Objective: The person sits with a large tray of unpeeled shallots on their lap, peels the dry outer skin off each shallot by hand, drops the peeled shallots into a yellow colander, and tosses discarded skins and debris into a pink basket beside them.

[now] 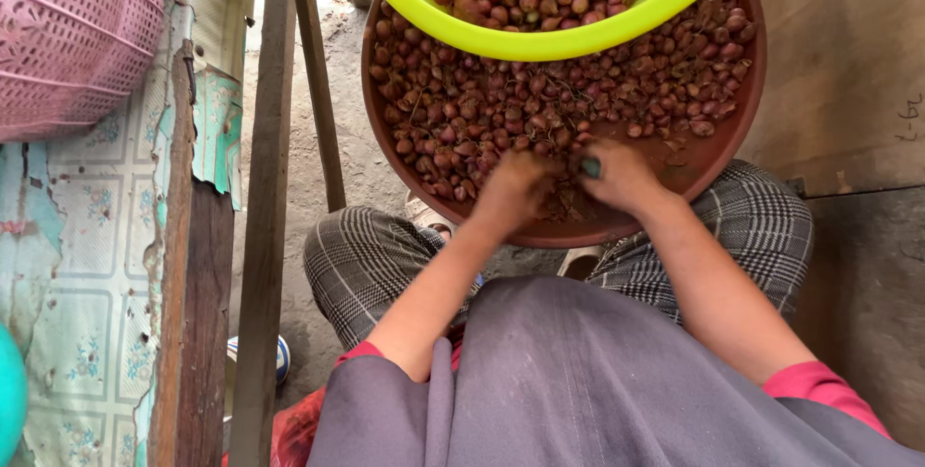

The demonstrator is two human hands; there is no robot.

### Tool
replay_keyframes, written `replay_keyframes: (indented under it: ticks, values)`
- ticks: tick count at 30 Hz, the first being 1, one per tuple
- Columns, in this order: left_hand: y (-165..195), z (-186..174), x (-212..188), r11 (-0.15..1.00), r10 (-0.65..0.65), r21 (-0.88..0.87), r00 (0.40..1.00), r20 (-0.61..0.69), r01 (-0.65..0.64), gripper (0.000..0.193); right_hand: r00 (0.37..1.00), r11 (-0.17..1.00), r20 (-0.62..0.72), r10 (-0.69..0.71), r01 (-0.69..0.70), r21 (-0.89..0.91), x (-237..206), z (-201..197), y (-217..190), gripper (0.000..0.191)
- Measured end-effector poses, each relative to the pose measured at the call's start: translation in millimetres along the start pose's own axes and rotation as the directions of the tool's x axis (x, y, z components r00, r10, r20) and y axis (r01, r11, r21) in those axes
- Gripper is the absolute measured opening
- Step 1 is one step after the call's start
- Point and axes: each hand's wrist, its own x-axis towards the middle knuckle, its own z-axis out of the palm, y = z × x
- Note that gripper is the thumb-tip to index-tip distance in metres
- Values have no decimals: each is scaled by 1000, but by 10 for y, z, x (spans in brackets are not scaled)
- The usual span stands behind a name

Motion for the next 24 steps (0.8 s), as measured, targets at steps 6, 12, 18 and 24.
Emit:
replay_keyframes:
  ticks: [6, 12, 18, 24]
  values:
    - [-271, 346, -305, 996, -26, -76, 970, 240, 45, 26, 976, 970, -35, 216, -218, -105, 76, -137, 117, 32]
    - [-404, 266, -124, 976, -108, -182, 993, 52, 115, 17, 984, 966, -176, 10, -55, -252, 376, 77, 37, 50]
    - [-366, 257, 99, 874, -344, -325, 933, 108, 360, 17, 973, 982, -231, -14, -29, -184, 326, 58, -36, 42]
    - [-392, 332, 132, 844, -370, -386, 925, 84, 372, 26, 967, 1000, -255, 0, 6, 22, 257, -92, -247, 27]
